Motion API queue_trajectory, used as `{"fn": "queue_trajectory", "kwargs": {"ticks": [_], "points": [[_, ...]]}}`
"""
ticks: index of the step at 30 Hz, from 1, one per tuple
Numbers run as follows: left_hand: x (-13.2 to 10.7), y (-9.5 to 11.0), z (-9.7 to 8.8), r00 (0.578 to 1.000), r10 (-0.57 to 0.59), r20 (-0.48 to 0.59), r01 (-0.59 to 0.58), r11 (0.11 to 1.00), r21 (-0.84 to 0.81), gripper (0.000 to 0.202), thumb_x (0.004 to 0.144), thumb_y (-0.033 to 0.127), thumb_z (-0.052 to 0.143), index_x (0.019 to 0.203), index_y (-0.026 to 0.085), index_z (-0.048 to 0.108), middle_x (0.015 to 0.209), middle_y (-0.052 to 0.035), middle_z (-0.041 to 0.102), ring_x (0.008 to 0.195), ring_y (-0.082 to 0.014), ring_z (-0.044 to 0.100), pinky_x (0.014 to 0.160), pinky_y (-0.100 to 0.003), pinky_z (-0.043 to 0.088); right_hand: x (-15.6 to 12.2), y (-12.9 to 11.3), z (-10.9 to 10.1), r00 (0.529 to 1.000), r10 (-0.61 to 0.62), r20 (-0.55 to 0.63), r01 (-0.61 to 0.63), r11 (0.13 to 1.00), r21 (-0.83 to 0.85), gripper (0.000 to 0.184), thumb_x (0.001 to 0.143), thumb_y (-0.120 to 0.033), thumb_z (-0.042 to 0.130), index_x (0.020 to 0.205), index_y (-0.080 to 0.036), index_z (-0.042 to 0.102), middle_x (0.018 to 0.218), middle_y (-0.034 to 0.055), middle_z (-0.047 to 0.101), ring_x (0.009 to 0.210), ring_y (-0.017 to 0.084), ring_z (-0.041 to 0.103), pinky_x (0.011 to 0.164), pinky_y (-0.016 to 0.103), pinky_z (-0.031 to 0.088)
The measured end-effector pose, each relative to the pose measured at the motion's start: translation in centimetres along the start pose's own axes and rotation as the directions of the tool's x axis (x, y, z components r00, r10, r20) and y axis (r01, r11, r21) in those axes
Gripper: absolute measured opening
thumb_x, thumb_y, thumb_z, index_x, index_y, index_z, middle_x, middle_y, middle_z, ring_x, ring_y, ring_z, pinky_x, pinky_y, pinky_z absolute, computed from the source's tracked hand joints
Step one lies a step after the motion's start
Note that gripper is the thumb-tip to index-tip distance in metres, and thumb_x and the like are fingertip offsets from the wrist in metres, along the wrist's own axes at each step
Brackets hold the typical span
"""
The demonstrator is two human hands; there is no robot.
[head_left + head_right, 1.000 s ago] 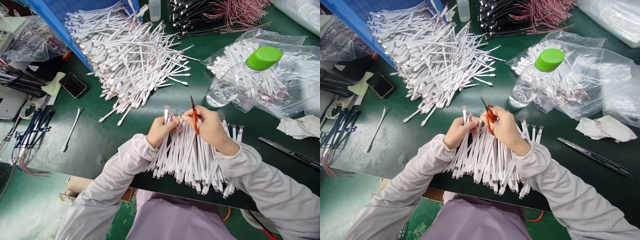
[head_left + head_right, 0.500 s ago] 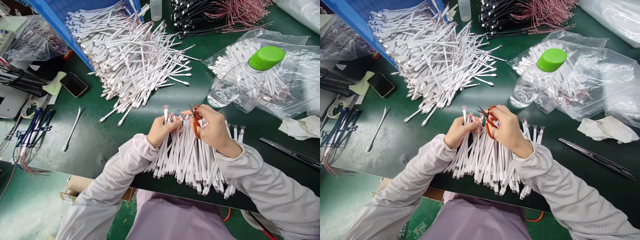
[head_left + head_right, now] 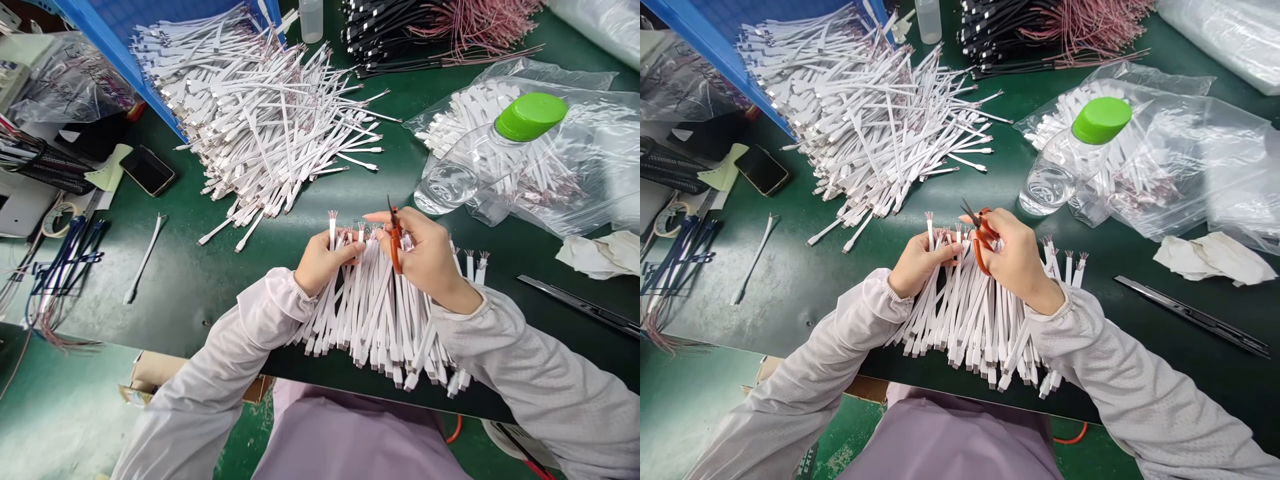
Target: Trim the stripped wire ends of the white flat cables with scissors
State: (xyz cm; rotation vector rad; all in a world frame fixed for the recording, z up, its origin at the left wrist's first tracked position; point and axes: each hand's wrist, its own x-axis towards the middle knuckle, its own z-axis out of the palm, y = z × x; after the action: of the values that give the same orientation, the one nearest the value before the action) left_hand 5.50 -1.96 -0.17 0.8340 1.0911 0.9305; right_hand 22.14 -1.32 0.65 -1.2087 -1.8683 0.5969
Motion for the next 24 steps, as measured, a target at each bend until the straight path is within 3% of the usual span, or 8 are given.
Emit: {"fn": "queue_trajectory", "kwargs": {"ticks": [5,8,12,16,20,24], "points": [[0.00,0.05,0.14,1.000,0.005,-0.008,-0.005,1.000,0.027,0.028,0.062,0.028,0.079,0.074,0.013,0.059,0.070,0.0010,0.057,0.063,-0.0092,0.054,0.063,-0.026,0.050,0.20,-0.12,0.01,0.998,-0.056,0.042,0.057,0.997,-0.045,0.014,0.078,-0.014,0.054,0.082,-0.020,0.066,0.072,0.0024,0.054,0.062,0.015,0.048,0.058,0.029,0.040],[0.05,-0.09,0.17,1.000,0.007,-0.021,-0.006,0.999,0.039,0.027,0.062,0.028,0.079,0.074,0.012,0.059,0.069,0.0010,0.056,0.062,-0.0088,0.054,0.061,-0.025,0.049,0.24,-0.14,0.01,0.998,-0.069,0.007,0.069,0.994,-0.086,0.013,0.079,-0.014,0.053,0.078,-0.021,0.065,0.069,0.0026,0.052,0.063,0.016,0.048,0.058,0.029,0.040],[0.08,-0.21,0.12,0.999,0.015,-0.029,-0.014,1.000,0.028,0.027,0.062,0.028,0.079,0.073,0.013,0.059,0.067,0.0018,0.056,0.060,-0.0090,0.055,0.061,-0.026,0.050,0.16,-0.14,0.02,0.996,-0.050,-0.075,0.043,0.995,-0.086,0.015,0.080,-0.014,0.053,0.081,-0.020,0.066,0.067,0.0024,0.053,0.064,0.017,0.051,0.059,0.029,0.042],[0.09,-0.31,-0.04,1.000,0.011,0.002,-0.011,1.000,0.012,0.022,0.065,0.025,0.077,0.075,0.012,0.063,0.071,0.0001,0.061,0.065,-0.0092,0.058,0.068,-0.026,0.052,0.22,-0.14,0.17,0.997,0.055,-0.062,-0.056,0.998,-0.013,0.013,0.081,-0.021,0.058,0.090,-0.021,0.067,0.071,0.0012,0.055,0.062,0.015,0.051,0.059,0.028,0.043],[0.08,-0.34,-0.11,0.999,-0.030,0.018,0.030,0.999,-0.024,0.019,0.070,0.018,0.073,0.087,0.010,0.069,0.079,-0.0036,0.067,0.072,-0.0107,0.063,0.077,-0.027,0.053,0.43,0.14,0.31,0.994,0.103,-0.044,-0.105,0.993,-0.052,0.003,0.079,-0.022,0.063,0.078,-0.020,0.065,0.070,0.0012,0.054,0.061,0.014,0.051,0.057,0.028,0.042],[0.13,-0.30,-0.08,1.000,-0.031,0.003,0.031,0.998,-0.056,0.018,0.070,0.016,0.073,0.086,0.010,0.067,0.071,-0.0019,0.064,0.070,-0.0117,0.064,0.068,-0.026,0.055,0.43,0.40,0.19,0.995,0.056,-0.077,-0.064,0.993,-0.104,0.006,0.080,-0.019,0.060,0.080,-0.019,0.066,0.069,0.0015,0.052,0.062,0.015,0.050,0.058,0.028,0.042]]}}
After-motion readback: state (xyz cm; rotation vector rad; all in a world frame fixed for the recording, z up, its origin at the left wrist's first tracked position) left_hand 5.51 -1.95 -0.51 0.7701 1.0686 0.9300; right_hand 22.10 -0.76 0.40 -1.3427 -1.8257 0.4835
